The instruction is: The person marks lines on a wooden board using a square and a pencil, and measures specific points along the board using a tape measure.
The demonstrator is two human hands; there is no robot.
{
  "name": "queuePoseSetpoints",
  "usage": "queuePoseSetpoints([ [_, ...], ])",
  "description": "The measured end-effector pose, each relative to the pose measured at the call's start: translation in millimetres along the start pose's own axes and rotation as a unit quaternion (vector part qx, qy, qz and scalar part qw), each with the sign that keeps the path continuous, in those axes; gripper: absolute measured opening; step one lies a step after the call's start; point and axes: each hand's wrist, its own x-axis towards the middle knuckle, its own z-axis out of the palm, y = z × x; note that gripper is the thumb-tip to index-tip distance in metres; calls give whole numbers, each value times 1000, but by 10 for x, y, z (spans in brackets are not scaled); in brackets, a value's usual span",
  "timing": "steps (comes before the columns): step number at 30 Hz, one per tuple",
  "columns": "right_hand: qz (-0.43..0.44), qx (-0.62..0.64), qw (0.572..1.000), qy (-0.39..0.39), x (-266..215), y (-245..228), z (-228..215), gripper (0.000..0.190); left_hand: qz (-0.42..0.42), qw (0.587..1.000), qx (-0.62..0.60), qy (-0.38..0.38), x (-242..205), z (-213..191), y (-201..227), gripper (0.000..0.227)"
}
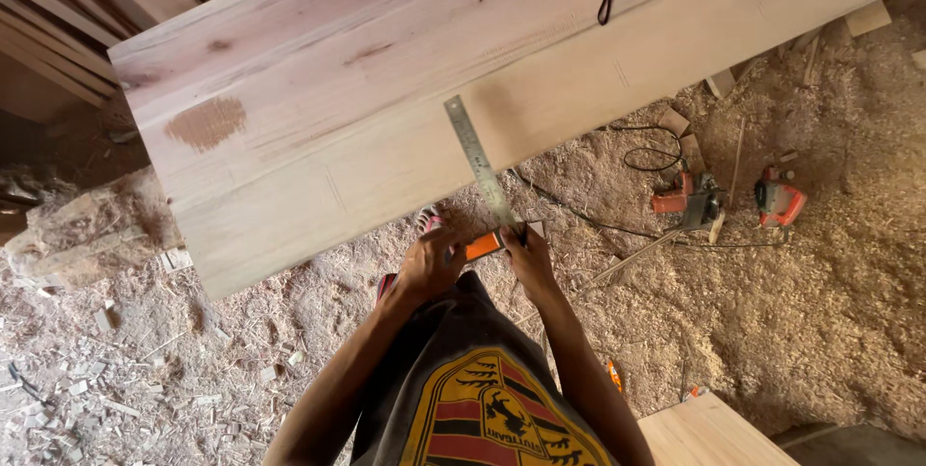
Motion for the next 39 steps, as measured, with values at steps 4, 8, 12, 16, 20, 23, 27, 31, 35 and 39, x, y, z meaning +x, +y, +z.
queuePoseSetpoints([
  [4,-7,0,999,-52,555,-75,98,25,-67,993,70,-61,401,-16,-236,43],
  [8,35,39,995,-87,974,-73,179,21,13,986,116,-122,866,-46,-543,88],
  [12,54,75,993,-69,1142,-78,249,25,95,975,132,-153,1043,-52,-830,91],
  [16,46,53,994,-78,1134,-154,223,26,98,963,133,-213,1070,-50,-997,92],
  [20,21,26,996,-88,1113,-197,210,28,100,963,139,-209,1027,-15,-1034,88],
  [23,30,46,995,-83,1117,-203,232,25,82,957,154,-233,1035,-23,-1033,87],
  [27,39,34,995,-85,1153,-158,225,24,88,952,171,-237,1057,-17,-1043,85],
  [31,21,45,994,-99,1158,-122,218,30,90,953,168,-236,1048,-17,-1045,85],
  [35,35,85,990,-110,1150,-174,217,25,91,957,156,-227,1087,-4,-1034,86],
  [39,10,-43,998,-44,1123,-292,119,28,95,960,154,-213,1101,6,-997,86],
])
